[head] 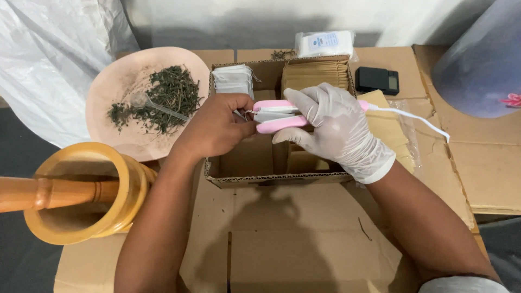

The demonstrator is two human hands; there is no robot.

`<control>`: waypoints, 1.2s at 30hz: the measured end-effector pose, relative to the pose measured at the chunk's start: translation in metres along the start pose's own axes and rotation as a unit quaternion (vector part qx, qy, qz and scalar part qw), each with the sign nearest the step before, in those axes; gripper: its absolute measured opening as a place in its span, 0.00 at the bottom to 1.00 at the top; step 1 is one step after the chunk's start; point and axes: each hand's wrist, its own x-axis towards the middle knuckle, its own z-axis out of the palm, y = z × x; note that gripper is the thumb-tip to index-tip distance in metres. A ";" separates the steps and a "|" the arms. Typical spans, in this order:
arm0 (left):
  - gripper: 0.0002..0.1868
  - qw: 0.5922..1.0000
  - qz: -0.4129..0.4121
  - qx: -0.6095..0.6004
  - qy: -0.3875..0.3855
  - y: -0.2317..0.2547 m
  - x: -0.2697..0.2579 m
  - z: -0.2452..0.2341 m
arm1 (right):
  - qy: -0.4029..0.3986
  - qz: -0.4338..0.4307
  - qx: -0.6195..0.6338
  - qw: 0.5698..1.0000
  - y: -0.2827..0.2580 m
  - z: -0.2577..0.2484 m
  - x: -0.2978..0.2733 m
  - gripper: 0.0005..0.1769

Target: Sealing tea bags using a mini heat sealer and placing them into individual paper envelopes.

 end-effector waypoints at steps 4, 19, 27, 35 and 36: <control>0.10 0.999 -0.033 0.006 0.005 0.007 -0.001 -0.001 | 0.010 0.000 -0.019 1.000 0.007 0.006 -0.006 0.42; 0.05 0.998 0.007 0.054 -0.010 0.000 -0.001 0.004 | -0.013 -0.031 -0.021 0.999 0.005 0.004 -0.007 0.38; 0.06 0.999 -0.006 0.018 -0.027 0.005 -0.002 0.004 | 0.010 -0.048 -0.035 0.998 0.006 0.006 -0.008 0.35; 0.04 0.999 0.013 0.019 -0.032 -0.001 0.001 0.005 | 0.002 -0.045 -0.039 0.998 0.005 0.007 -0.009 0.35; 0.04 0.999 0.019 0.017 -0.033 -0.001 0.001 0.006 | 0.001 -0.046 -0.029 0.999 0.005 0.007 -0.009 0.35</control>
